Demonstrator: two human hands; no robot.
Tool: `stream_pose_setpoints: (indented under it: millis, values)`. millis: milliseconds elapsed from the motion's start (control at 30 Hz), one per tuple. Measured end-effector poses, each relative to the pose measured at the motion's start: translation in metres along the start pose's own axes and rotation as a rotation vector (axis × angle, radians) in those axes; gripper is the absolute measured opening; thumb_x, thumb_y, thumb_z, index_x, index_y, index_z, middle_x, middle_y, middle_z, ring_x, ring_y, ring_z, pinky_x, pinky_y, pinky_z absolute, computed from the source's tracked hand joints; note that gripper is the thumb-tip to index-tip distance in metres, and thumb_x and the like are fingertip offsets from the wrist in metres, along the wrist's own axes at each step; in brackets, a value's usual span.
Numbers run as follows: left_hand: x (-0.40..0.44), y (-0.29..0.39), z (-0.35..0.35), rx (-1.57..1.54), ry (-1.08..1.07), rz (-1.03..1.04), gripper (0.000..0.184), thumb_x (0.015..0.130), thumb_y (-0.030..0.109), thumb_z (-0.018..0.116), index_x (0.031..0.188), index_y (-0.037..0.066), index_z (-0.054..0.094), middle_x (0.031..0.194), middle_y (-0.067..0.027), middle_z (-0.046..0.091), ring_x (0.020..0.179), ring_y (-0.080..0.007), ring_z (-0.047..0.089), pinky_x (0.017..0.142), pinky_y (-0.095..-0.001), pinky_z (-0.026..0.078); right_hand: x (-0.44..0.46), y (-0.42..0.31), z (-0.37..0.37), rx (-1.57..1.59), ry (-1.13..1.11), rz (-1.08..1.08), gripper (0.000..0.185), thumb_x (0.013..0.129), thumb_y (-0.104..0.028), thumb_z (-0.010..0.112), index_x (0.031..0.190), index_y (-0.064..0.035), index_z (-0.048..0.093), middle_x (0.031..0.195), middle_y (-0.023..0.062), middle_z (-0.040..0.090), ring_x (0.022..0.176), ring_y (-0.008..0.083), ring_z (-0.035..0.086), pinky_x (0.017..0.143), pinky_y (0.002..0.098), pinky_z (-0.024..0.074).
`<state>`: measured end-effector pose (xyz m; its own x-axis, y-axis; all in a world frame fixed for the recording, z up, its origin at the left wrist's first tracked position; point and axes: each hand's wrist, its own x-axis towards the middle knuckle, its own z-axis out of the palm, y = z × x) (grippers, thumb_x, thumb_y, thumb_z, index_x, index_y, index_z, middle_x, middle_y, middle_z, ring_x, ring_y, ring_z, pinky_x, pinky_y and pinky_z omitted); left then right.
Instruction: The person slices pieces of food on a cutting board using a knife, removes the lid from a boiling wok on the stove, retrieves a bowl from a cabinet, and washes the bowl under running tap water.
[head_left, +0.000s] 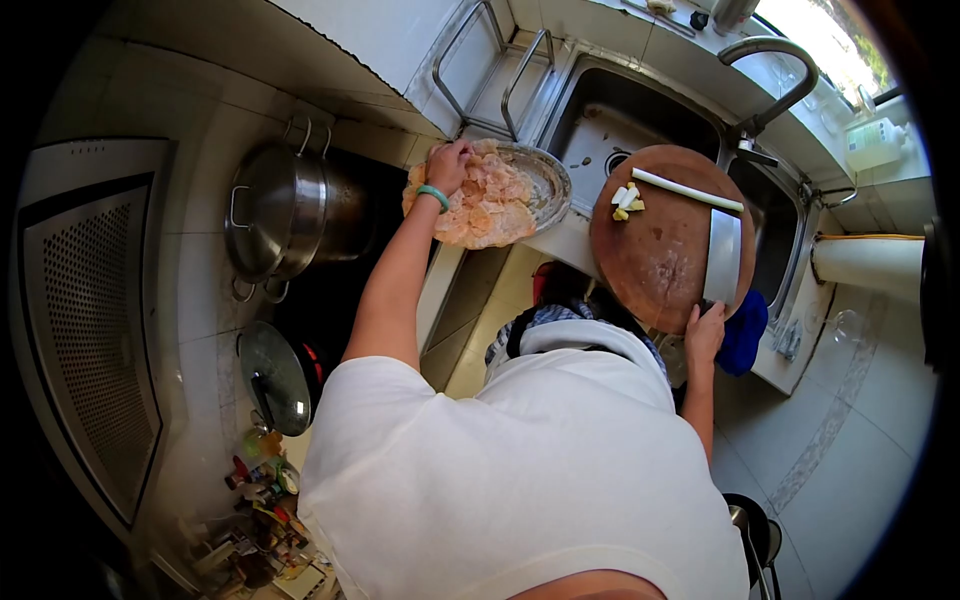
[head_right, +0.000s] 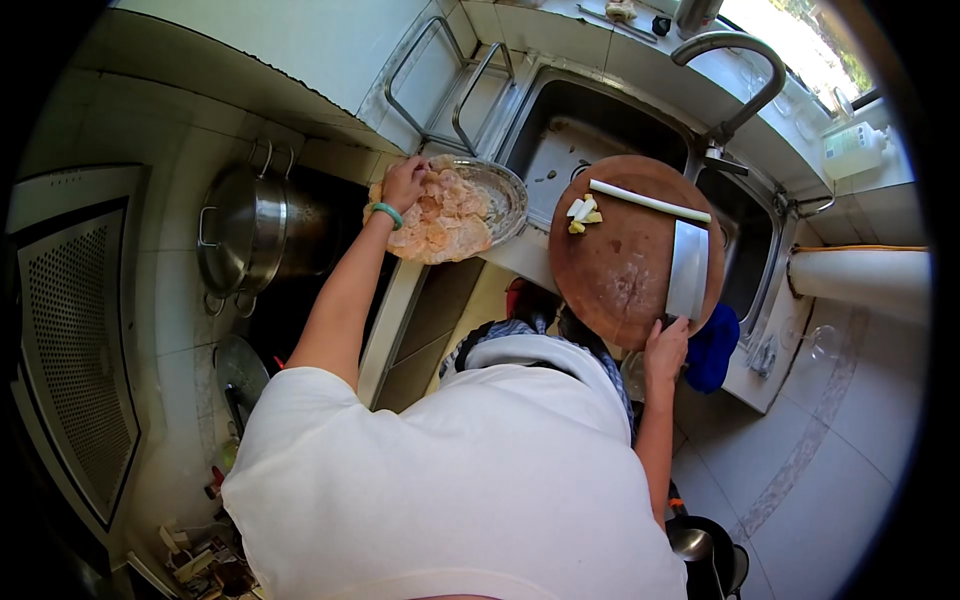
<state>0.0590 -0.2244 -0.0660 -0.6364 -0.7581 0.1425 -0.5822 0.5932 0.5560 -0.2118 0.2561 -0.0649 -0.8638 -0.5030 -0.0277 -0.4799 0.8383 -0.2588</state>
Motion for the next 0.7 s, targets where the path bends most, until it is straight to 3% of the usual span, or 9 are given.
stream_pose_setpoints:
  millis: [67, 133, 433, 467, 533, 567, 633, 700]
  values:
    - [-0.002, -0.001, -0.002, -0.107, -0.045, -0.077, 0.004, 0.084, 0.004, 0.057, 0.088, 0.005, 0.059, 0.083, -0.0124, 0.064, 0.082, -0.0326, 0.061, 0.073, -0.0417, 0.046, 0.000, 0.000, 0.001, 0.000, -0.009, 0.008, 0.039, 0.087, -0.021, 0.063, 0.110, 0.0049, 0.045, 0.097, 0.0301, 0.059, 0.088, 0.0459, 0.059, 0.076, 0.0481, 0.0485]
    - [-0.004, -0.004, -0.002, -0.131, 0.014, 0.004, 0.004, 0.088, 0.004, 0.055, 0.091, 0.005, 0.057, 0.073, -0.0116, 0.059, 0.067, -0.0278, 0.058, 0.065, -0.0347, 0.047, 0.000, 0.000, 0.001, -0.006, 0.010, -0.009, 0.039, 0.085, -0.018, 0.065, 0.109, 0.0049, 0.046, 0.096, 0.0287, 0.059, 0.086, 0.0442, 0.060, 0.074, 0.0477, 0.0489]
    - [-0.003, 0.030, -0.026, -0.220, 0.119, -0.034, 0.007, 0.091, 0.007, 0.054, 0.094, 0.004, 0.059, 0.078, -0.0081, 0.064, 0.072, -0.0179, 0.061, 0.069, -0.0283, 0.048, 0.000, 0.001, 0.001, 0.003, 0.010, -0.019, 0.038, 0.085, -0.017, 0.064, 0.108, 0.0058, 0.045, 0.096, 0.0292, 0.059, 0.089, 0.0445, 0.059, 0.075, 0.0476, 0.0483]
    - [-0.002, 0.032, -0.029, -0.220, 0.119, -0.032, 0.007, 0.091, 0.007, 0.054, 0.094, 0.004, 0.059, 0.078, -0.0081, 0.064, 0.072, -0.0179, 0.061, 0.069, -0.0283, 0.048, 0.000, 0.000, 0.000, 0.004, 0.011, -0.019, 0.038, 0.085, -0.017, 0.064, 0.108, 0.0058, 0.045, 0.096, 0.0292, 0.059, 0.089, 0.0445, 0.059, 0.075, 0.0476, 0.0483]
    - [0.003, 0.039, -0.032, -0.296, 0.216, 0.033, 0.007, 0.090, 0.009, 0.056, 0.094, 0.006, 0.060, 0.078, -0.0141, 0.064, 0.073, -0.0304, 0.064, 0.063, -0.0348, 0.048, 0.000, -0.002, -0.003, 0.018, -0.014, -0.004, 0.037, 0.085, -0.017, 0.064, 0.108, 0.0064, 0.045, 0.096, 0.0293, 0.058, 0.089, 0.0450, 0.058, 0.075, 0.0481, 0.0480]
    - [0.004, 0.050, -0.037, -0.301, 0.210, 0.040, 0.007, 0.090, 0.009, 0.056, 0.094, 0.006, 0.060, 0.078, -0.0141, 0.064, 0.073, -0.0304, 0.064, 0.063, -0.0348, 0.048, 0.000, -0.002, -0.002, 0.016, -0.010, 0.004, 0.037, 0.085, -0.017, 0.064, 0.108, 0.0064, 0.045, 0.096, 0.0293, 0.058, 0.089, 0.0450, 0.058, 0.075, 0.0481, 0.0480]
    - [0.000, 0.084, -0.049, -0.264, 0.211, 0.076, 0.011, 0.094, 0.014, 0.056, 0.096, 0.004, 0.061, 0.081, -0.0081, 0.066, 0.073, -0.0177, 0.064, 0.067, -0.0291, 0.049, 0.000, 0.001, 0.000, 0.070, 0.005, -0.007, 0.038, 0.086, -0.018, 0.062, 0.110, 0.0059, 0.045, 0.097, 0.0295, 0.059, 0.090, 0.0453, 0.059, 0.076, 0.0487, 0.0477]
    - [-0.004, 0.119, -0.049, -0.273, 0.164, 0.115, 0.012, 0.094, 0.014, 0.056, 0.097, 0.005, 0.062, 0.082, -0.0083, 0.067, 0.073, -0.0175, 0.064, 0.067, -0.0290, 0.049, 0.001, -0.005, -0.011, 0.086, -0.030, 0.095, 0.039, 0.086, -0.020, 0.062, 0.111, 0.0056, 0.046, 0.097, 0.0296, 0.060, 0.090, 0.0449, 0.059, 0.077, 0.0484, 0.0478]
